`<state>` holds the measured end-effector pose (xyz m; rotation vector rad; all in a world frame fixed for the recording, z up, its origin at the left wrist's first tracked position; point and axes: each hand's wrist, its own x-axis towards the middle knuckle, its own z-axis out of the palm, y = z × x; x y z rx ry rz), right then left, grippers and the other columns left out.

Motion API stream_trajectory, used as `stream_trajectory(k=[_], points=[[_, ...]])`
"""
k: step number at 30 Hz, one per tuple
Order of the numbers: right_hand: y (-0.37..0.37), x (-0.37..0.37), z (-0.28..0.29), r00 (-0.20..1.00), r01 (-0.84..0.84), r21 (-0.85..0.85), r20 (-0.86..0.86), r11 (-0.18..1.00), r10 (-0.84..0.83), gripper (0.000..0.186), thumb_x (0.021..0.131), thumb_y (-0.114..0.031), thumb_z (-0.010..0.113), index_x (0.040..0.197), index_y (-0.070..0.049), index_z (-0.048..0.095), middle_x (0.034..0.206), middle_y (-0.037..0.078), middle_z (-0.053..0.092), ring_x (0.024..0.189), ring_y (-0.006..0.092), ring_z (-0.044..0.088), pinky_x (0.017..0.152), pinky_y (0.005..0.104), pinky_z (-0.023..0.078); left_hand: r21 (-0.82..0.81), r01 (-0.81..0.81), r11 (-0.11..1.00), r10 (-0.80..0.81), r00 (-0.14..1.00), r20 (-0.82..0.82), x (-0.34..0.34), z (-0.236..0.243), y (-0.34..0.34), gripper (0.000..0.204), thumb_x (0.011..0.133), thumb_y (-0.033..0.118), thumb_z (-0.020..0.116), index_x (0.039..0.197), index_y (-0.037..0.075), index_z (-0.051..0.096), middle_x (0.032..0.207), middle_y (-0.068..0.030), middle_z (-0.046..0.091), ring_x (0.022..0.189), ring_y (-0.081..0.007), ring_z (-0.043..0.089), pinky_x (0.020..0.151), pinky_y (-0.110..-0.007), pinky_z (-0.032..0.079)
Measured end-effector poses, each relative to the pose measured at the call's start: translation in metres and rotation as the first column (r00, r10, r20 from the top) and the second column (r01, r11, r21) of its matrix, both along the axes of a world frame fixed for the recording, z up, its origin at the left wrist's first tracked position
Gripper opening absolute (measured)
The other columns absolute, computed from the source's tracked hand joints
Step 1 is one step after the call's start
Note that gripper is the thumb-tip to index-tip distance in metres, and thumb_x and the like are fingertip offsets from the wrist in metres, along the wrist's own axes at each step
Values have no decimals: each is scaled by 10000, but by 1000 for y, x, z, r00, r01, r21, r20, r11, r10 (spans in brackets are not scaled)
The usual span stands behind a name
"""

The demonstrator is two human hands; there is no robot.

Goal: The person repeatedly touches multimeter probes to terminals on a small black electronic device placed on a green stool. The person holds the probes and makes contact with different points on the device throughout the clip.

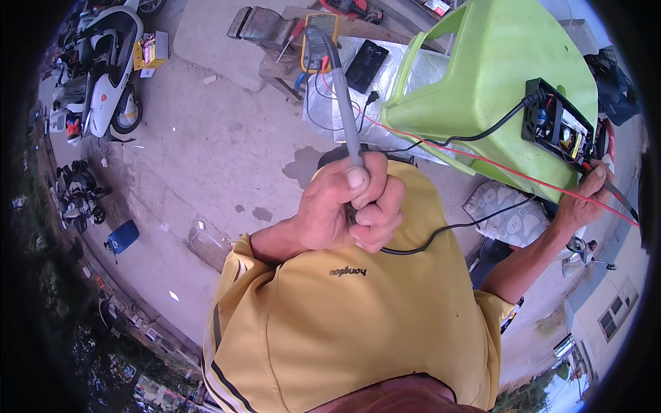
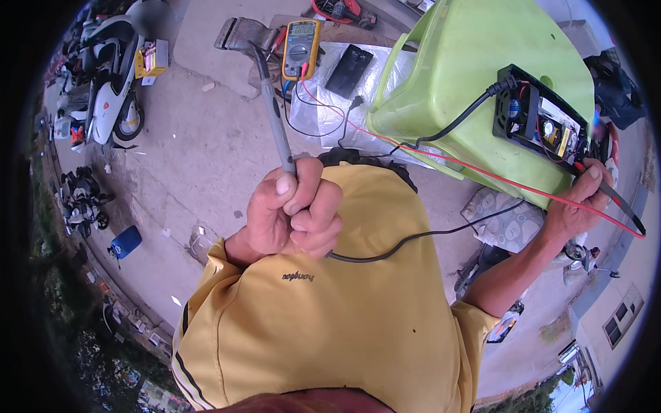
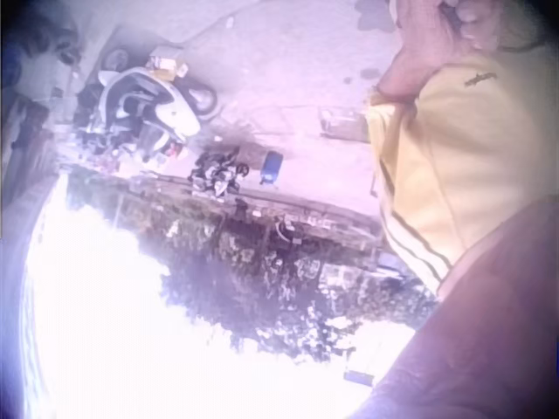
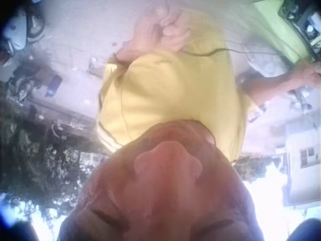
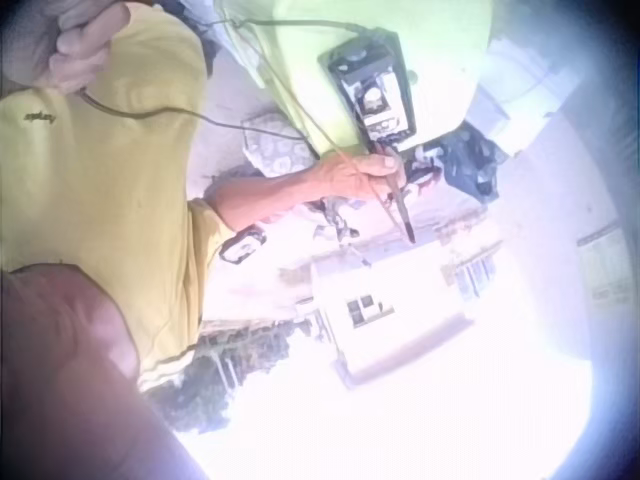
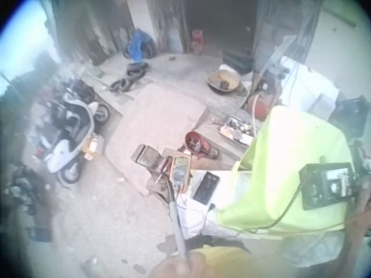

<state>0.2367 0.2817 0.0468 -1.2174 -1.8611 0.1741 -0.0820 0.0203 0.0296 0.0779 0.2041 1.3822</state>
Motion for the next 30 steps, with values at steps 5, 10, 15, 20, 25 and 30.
stream_trajectory(k=[5,10,15,20,25,30], points=[[-3,-4,3,1000,12,18,26,1000,-12,296,1043,-273,514,963,-12,628,879,50,609,754,124,517,674,268,428,-21,225,974,-221,967,124,11,-8,1,338,1039,347,414,789,124,372,684,-5,357,499,-95,302,424,-272,251],[-2,-4,3,998,23,49,62,999,-26,304,1046,-269,507,958,-3,624,868,59,604,767,138,513,683,277,419,-23,292,956,-282,939,196,8,-11,-3,331,1044,334,398,793,118,386,686,-2,368,500,-98,323,425,-265,254],[4,3,1,997,0,36,80,999,-3,305,1047,-264,502,967,4,623,871,68,607,783,145,526,695,288,433,5,308,951,-298,918,262,8,-17,-6,326,1043,318,393,788,114,382,690,-7,375,505,-97,338,415,-262,247],[4,4,1,997,29,46,77,999,-33,307,1051,-262,494,970,5,622,872,70,608,785,146,531,694,287,437,-69,401,913,-362,878,314,4,-15,-1,317,1041,318,387,788,127,376,700,6,375,489,-79,319,405,-252,240],[2,5,1,995,37,47,96,998,-42,304,1052,-264,494,966,-3,626,863,58,602,761,135,518,675,279,429,-194,549,813,-461,811,361,2,-25,2,297,1035,310,377,788,144,373,712,16,363,495,-65,311,400,-244,245],[-2,-3,2,995,32,69,94,997,-39,293,1052,-257,500,963,-8,626,866,40,598,734,115,494,656,264,409,-323,572,754,-492,818,299,1,-23,2,284,1026,301,406,795,140,374,728,14,353,520,-73,324,416,-245,268]])
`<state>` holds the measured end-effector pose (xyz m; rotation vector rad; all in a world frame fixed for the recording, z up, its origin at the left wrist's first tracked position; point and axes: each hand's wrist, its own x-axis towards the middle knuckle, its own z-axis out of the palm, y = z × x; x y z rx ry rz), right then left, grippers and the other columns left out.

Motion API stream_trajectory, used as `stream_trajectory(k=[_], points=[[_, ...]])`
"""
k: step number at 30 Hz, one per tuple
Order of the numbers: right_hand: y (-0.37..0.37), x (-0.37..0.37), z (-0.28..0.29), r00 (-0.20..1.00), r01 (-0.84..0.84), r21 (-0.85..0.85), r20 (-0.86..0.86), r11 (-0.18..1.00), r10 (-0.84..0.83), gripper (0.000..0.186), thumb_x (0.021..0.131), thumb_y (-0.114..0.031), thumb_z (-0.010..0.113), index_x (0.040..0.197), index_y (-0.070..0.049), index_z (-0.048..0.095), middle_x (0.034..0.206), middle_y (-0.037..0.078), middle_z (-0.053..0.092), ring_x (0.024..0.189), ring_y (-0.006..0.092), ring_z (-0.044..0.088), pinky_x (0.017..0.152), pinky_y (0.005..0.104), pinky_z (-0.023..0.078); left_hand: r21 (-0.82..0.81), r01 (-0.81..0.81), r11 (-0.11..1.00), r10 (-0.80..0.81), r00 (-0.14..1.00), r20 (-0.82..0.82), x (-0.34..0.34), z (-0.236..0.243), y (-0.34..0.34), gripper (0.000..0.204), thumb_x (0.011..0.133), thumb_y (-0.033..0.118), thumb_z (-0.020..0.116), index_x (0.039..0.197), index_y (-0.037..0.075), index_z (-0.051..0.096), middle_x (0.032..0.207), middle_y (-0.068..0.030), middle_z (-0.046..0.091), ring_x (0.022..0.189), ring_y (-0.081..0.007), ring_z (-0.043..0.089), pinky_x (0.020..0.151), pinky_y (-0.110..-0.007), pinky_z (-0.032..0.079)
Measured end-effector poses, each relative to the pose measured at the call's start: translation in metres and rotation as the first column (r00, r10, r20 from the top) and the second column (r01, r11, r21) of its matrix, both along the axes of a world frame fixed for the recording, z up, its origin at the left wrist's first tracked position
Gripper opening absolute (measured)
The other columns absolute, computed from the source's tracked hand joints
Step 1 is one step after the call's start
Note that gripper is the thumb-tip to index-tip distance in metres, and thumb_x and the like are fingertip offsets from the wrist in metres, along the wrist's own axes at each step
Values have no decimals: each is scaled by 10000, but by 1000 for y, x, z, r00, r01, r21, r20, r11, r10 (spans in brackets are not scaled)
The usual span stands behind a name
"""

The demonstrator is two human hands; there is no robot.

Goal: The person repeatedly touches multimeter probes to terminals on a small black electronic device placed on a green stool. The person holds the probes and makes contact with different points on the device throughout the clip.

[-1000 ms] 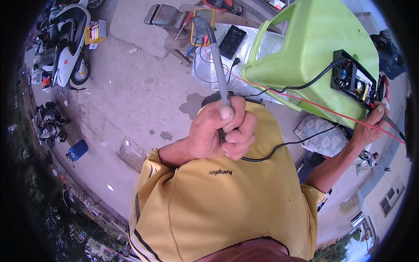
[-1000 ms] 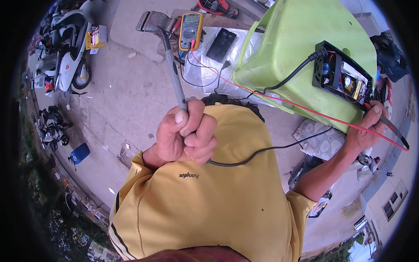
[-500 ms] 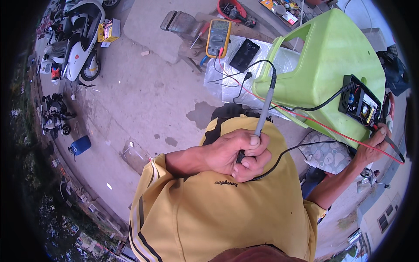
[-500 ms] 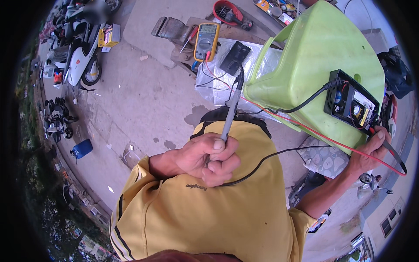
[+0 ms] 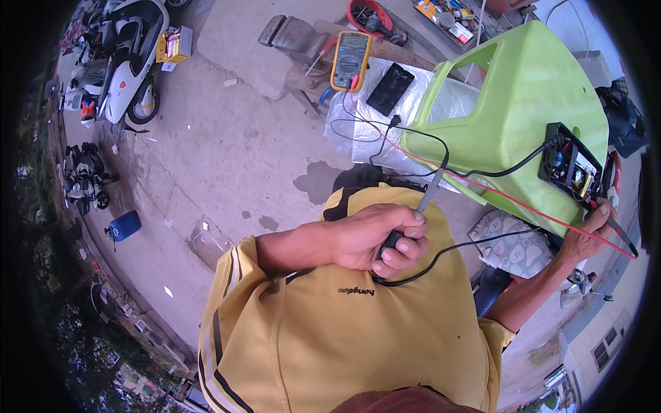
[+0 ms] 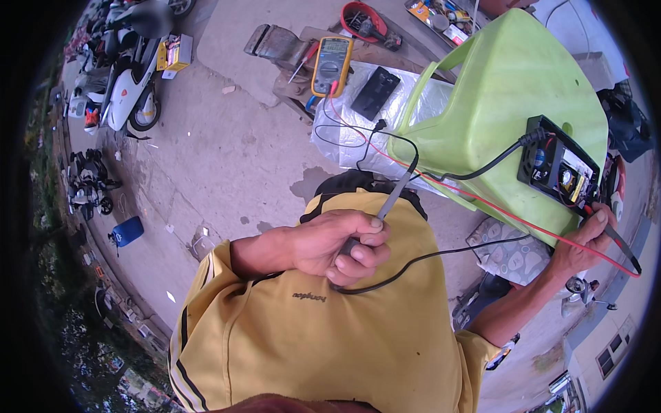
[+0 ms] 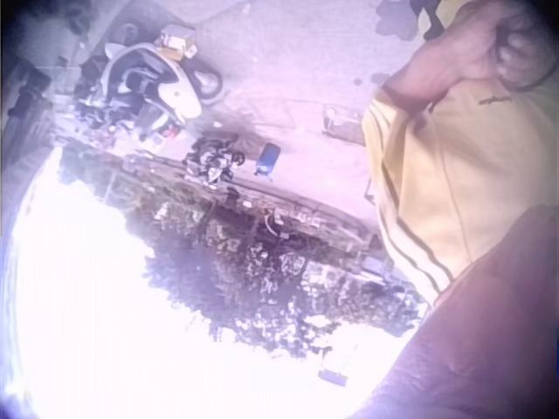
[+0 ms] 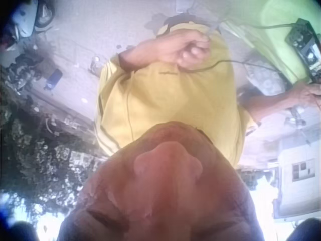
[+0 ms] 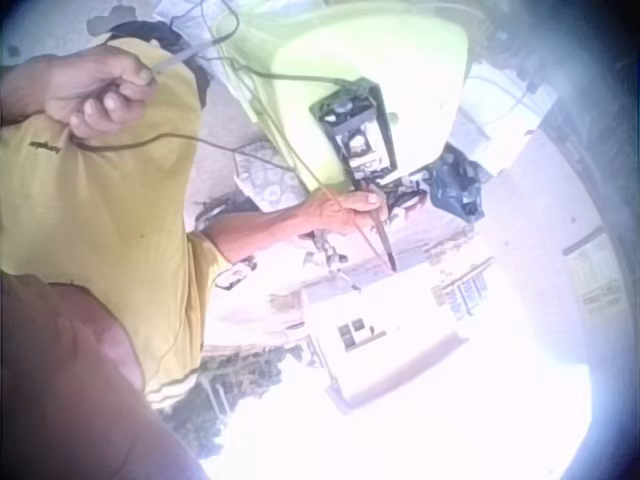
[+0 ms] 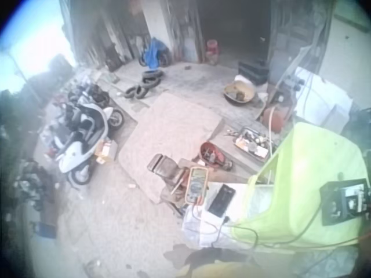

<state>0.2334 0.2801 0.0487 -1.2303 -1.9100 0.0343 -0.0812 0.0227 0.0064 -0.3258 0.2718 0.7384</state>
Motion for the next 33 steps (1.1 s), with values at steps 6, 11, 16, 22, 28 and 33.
stream_trajectory(k=[6,11,16,22,28,33], points=[[5,8,-1,1000,22,-48,14,999,-21,279,1052,-250,502,983,-10,626,881,40,606,739,111,492,667,256,406,193,-432,881,458,881,-119,1,21,-11,282,1044,320,410,837,131,378,819,-18,387,629,-124,399,533,-292,375],[3,8,-3,999,2,-41,-38,999,-4,304,1052,-280,494,972,-22,633,880,46,610,761,130,515,695,280,430,384,-815,434,901,400,-170,-22,34,-13,249,1067,296,389,886,125,379,897,-33,398,783,-163,444,677,-349,431],[3,-1,2,1000,-10,0,14,1000,10,316,1051,-292,491,967,-24,637,884,49,612,794,146,541,725,289,441,613,-743,270,849,-117,-516,-36,-5,-7,193,1067,255,394,939,111,393,942,-41,420,805,-158,432,712,-368,423],[2,4,1,1000,-3,-21,15,1000,4,307,1046,-279,502,963,-15,633,913,61,613,831,153,548,748,290,445,788,-320,526,591,-529,-609,-35,-82,-16,133,1062,138,380,949,70,400,946,-70,438,800,-161,435,732,-346,436],[5,7,1,999,-44,5,32,999,44,308,1042,-254,500,968,13,635,924,105,628,813,185,574,747,319,494,616,227,754,560,-712,-423,-25,-108,-15,102,905,-84,441,985,-20,436,939,-172,470,792,-292,494,720,-375,454],[3,8,1,998,-46,-8,32,999,47,295,1043,-242,498,970,12,627,932,106,620,830,185,569,748,313,497,480,437,761,630,-674,-386,-20,-106,-11,235,726,-71,573,929,-15,469,915,-194,476,847,-375,514,749,-450,443]])
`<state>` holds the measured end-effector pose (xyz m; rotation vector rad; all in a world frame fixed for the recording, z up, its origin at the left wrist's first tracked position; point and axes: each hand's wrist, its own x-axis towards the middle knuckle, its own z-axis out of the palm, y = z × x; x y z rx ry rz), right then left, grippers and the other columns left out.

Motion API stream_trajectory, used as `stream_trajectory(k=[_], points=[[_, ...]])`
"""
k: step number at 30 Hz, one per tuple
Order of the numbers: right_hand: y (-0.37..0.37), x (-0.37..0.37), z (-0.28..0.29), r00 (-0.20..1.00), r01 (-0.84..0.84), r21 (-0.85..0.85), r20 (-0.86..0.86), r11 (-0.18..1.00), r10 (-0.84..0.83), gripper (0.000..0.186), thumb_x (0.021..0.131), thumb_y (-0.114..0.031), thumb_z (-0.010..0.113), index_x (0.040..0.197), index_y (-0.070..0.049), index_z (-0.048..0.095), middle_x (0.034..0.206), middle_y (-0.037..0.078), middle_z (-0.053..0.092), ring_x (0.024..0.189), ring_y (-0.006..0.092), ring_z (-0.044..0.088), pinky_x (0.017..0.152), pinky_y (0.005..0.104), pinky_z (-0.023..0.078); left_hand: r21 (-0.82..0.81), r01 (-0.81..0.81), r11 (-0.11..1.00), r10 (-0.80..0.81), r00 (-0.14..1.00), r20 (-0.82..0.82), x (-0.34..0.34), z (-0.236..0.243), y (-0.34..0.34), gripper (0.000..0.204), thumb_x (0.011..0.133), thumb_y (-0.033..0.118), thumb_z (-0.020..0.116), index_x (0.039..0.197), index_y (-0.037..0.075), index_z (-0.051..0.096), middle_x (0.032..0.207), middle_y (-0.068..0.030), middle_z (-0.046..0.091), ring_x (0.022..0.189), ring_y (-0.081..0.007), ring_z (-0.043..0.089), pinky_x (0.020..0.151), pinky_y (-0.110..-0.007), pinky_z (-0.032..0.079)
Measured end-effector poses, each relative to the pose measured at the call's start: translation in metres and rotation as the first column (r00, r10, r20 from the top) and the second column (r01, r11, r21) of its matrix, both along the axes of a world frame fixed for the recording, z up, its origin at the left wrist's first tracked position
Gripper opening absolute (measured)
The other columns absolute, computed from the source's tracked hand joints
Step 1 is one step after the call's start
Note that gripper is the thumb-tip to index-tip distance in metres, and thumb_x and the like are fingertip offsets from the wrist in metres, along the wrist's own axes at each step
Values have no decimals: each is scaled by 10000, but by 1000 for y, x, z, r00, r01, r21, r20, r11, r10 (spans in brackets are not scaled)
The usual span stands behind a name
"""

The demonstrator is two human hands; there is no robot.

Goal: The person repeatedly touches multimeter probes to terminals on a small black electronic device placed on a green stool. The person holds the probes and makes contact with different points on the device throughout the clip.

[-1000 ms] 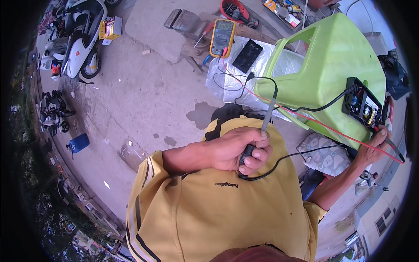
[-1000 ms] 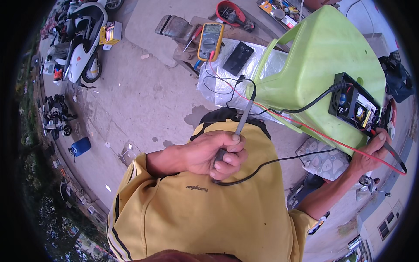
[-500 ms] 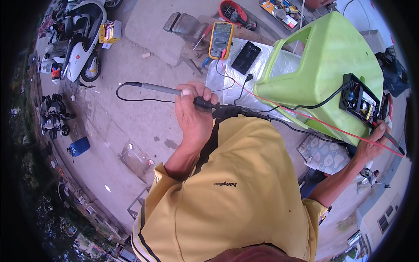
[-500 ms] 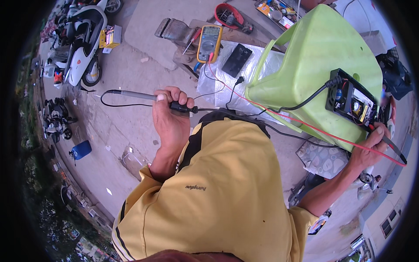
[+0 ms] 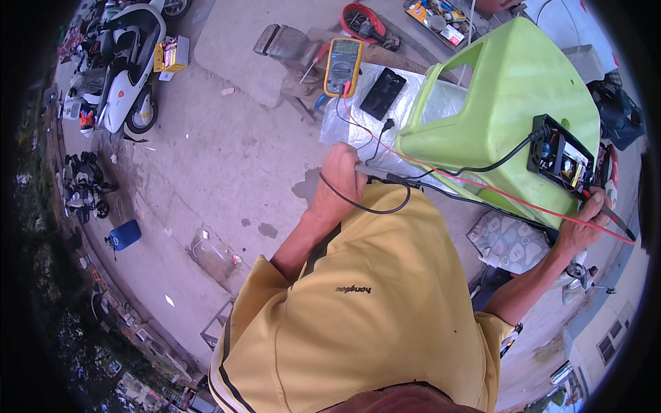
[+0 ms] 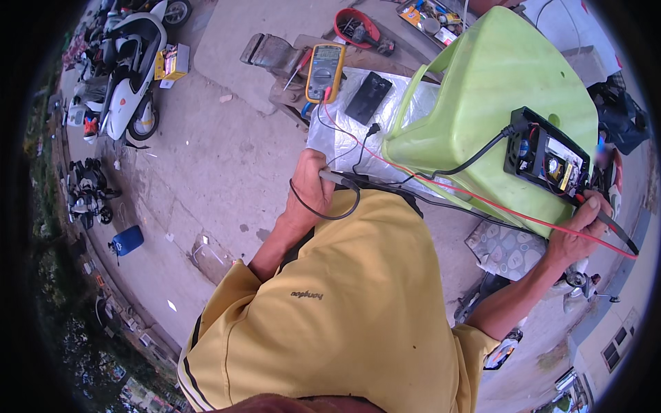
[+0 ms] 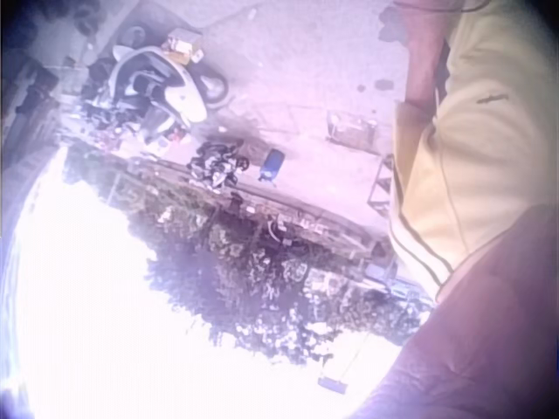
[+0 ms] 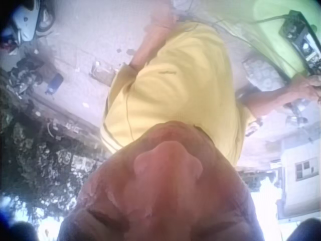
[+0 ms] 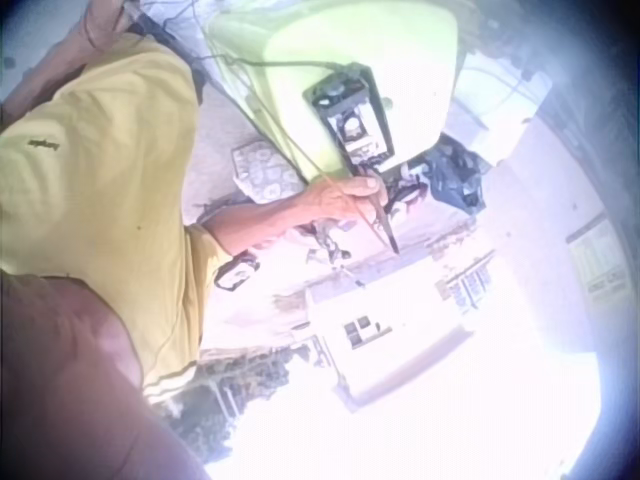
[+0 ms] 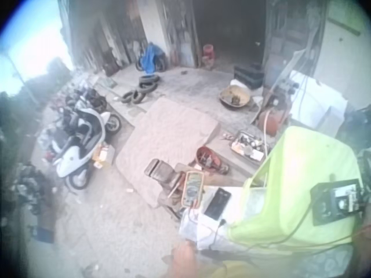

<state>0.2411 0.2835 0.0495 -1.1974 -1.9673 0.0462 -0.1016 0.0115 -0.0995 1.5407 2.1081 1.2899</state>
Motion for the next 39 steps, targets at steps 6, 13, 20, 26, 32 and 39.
stream_trajectory(k=[6,13,20,26,32,39], points=[[0,-3,0,1000,-24,10,-15,1000,25,285,1045,-230,498,982,18,622,939,100,615,833,173,564,739,308,495,-269,244,932,-311,919,-244,14,11,5,249,692,80,670,851,29,486,892,-125,511,854,-315,535,724,-430,445],[-3,-5,0,998,-13,-12,-62,1000,12,285,1044,-241,508,984,12,625,936,82,606,830,155,546,752,288,462,110,174,979,-192,964,183,-2,10,5,154,864,43,589,845,35,436,823,-85,460,718,-251,470,653,-380,427],[-3,-8,1,998,21,-24,-64,999,-22,309,1041,-263,516,952,6,640,893,68,622,808,158,549,738,293,457,365,-470,803,-276,250,928,-28,41,24,226,1034,230,415,837,125,380,808,-10,390,722,-149,389,664,-323,388],[-2,-8,4,1000,1,26,-9,1000,-1,322,1038,-271,522,940,11,641,882,73,622,801,168,554,725,308,470,265,-462,846,-378,-170,910,-30,48,25,209,999,193,438,804,127,399,788,6,378,721,-132,398,644,-306,379],[0,-7,0,998,34,2,-48,999,-34,325,1036,-273,528,933,15,639,868,78,617,779,169,544,698,310,460,256,-319,913,-393,-513,763,-17,39,28,228,990,187,455,782,112,402,756,-4,395,691,-134,404,603,-299,382],[3,-7,-1,997,-61,60,-50,996,64,287,1036,-254,529,953,-10,654,879,40,621,719,110,490,641,259,399,75,30,997,-57,-397,916,0,51,4,284,1000,246,431,759,138,324,716,12,354,625,-120,362,538,-283,362]])
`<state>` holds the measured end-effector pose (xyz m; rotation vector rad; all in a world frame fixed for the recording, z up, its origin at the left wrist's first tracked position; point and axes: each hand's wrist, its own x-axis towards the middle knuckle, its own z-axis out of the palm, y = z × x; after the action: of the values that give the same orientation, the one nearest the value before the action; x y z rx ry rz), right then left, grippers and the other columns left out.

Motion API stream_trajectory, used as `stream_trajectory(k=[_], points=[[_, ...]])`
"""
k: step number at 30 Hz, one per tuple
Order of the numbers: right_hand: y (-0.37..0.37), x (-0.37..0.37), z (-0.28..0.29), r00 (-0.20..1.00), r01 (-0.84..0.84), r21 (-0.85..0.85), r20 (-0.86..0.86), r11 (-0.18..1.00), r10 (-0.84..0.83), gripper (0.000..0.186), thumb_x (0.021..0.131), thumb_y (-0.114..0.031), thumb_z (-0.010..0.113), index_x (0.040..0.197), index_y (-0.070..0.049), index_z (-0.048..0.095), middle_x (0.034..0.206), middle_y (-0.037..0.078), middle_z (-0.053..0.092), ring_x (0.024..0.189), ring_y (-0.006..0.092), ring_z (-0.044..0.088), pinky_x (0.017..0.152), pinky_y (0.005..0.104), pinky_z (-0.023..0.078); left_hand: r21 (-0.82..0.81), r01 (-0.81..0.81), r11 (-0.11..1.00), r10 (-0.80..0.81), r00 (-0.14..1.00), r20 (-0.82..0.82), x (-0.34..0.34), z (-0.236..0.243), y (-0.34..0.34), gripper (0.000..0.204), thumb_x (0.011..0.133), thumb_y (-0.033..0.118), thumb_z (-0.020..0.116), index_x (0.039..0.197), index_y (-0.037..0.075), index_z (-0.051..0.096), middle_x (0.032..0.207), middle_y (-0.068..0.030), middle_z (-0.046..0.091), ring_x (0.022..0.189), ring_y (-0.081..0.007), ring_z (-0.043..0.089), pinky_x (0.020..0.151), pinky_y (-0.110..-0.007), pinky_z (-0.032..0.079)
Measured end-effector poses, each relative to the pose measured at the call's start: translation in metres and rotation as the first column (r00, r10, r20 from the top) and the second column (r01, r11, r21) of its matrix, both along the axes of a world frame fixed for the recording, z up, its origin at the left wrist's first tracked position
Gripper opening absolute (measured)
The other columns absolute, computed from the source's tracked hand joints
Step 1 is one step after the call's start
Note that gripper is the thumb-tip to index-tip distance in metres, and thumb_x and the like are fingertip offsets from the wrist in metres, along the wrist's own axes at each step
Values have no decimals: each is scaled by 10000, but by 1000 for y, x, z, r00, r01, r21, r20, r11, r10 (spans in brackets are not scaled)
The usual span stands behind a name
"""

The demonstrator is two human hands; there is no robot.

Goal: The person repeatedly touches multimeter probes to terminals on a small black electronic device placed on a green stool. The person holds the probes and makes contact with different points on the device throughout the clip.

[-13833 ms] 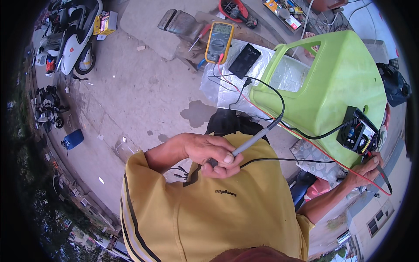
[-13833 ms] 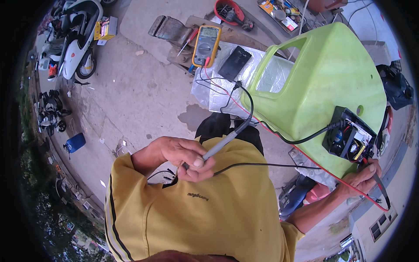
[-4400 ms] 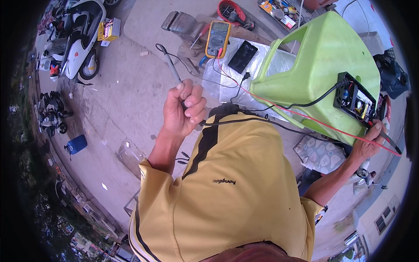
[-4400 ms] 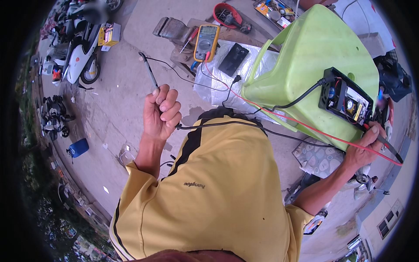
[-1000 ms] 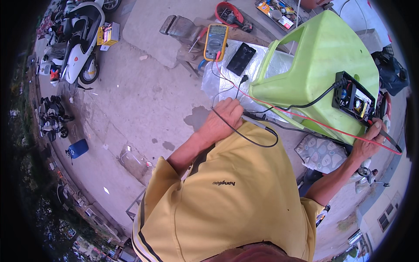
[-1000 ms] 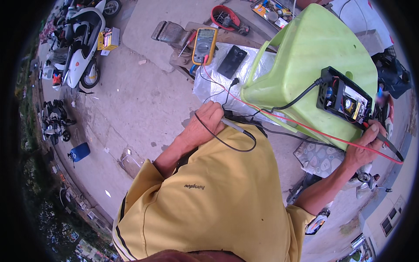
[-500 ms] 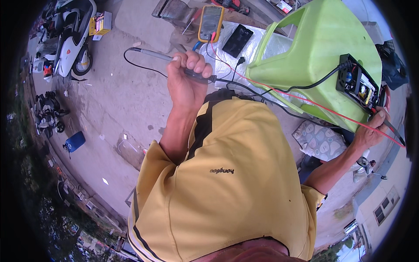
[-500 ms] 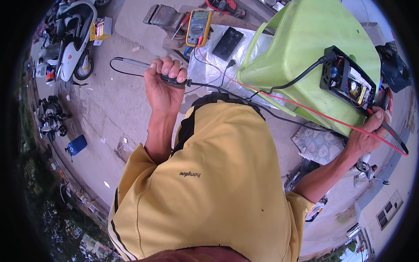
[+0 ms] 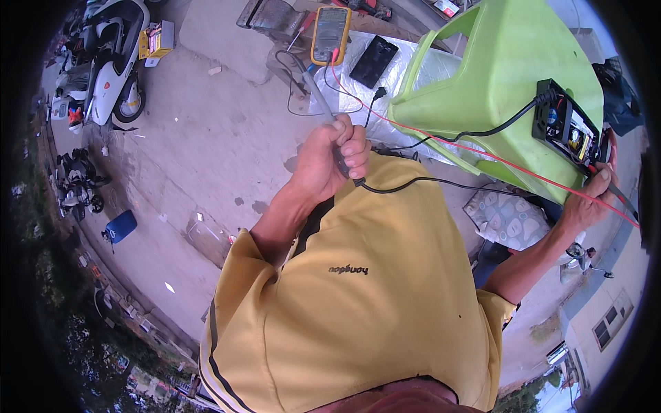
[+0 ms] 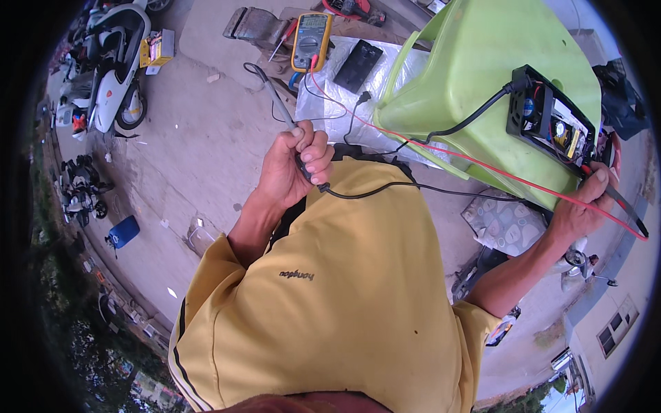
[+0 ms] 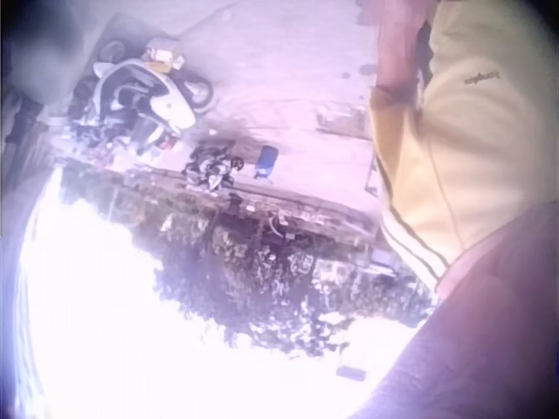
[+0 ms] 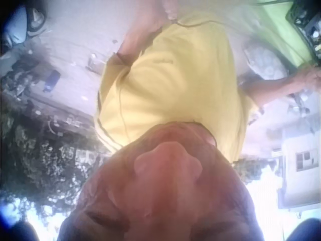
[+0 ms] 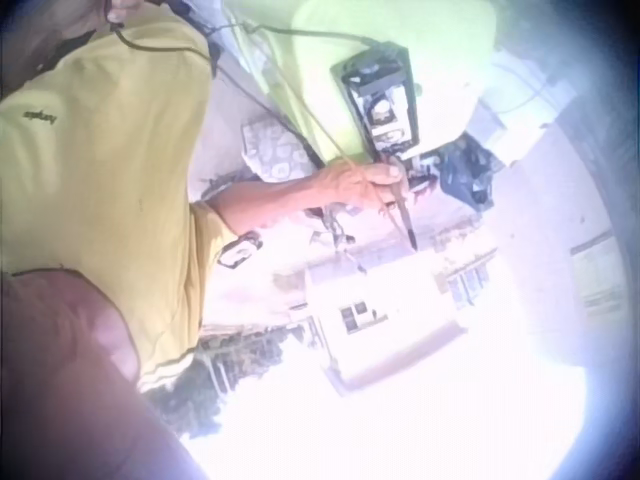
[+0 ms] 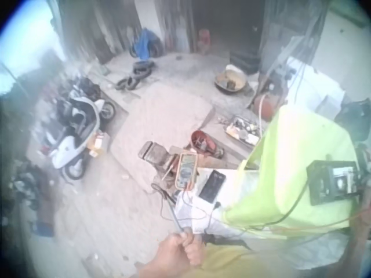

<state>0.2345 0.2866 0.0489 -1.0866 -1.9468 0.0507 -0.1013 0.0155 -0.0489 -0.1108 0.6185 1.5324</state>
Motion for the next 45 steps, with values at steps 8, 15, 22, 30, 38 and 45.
stream_trajectory(k=[8,15,22,30,38,45], points=[[-3,3,2,996,81,-66,35,995,-79,308,1042,-254,514,957,14,639,902,88,625,823,180,575,746,313,479,-109,209,972,-227,953,-199,9,-4,-30,254,986,228,448,777,124,347,699,-12,354,606,-122,347,533,-288,362],[-5,1,2,991,119,-41,70,992,-116,330,1044,-273,503,953,11,643,889,94,637,798,189,579,726,323,478,-181,279,943,-314,928,-201,8,-1,-40,242,1001,195,409,782,117,342,720,-31,393,604,-126,381,557,-283,396],[-4,3,3,995,92,-62,40,994,-90,318,1041,-273,505,951,-3,645,899,86,633,813,182,570,741,316,471,162,-379,911,342,914,216,3,3,-14,238,1007,205,434,792,113,391,746,-9,383,667,-143,379,604,-315,388],[-10,-7,5,996,86,-75,30,993,-84,321,1049,-295,499,972,-11,626,876,63,613,794,146,536,734,282,448,264,-604,752,617,786,44,-14,19,78,167,1003,170,412,844,121,428,821,-14,427,755,-165,427,711,-353,403],[-8,-5,4,996,86,-79,15,993,-85,332,1050,-292,482,965,-2,620,857,68,599,778,151,526,713,297,441,447,-574,686,718,634,-287,-1,-4,165,158,1000,162,396,858,94,389,809,-41,413,725,-163,410,679,-363,433],[-8,-4,3,998,63,-88,1,994,-63,316,1046,-269,490,967,10,616,892,84,609,814,176,550,744,313,466,598,-382,705,709,354,-610,12,-37,195,134,1035,133,363,927,57,382,809,-46,432,707,-133,428,665,-322,441]])
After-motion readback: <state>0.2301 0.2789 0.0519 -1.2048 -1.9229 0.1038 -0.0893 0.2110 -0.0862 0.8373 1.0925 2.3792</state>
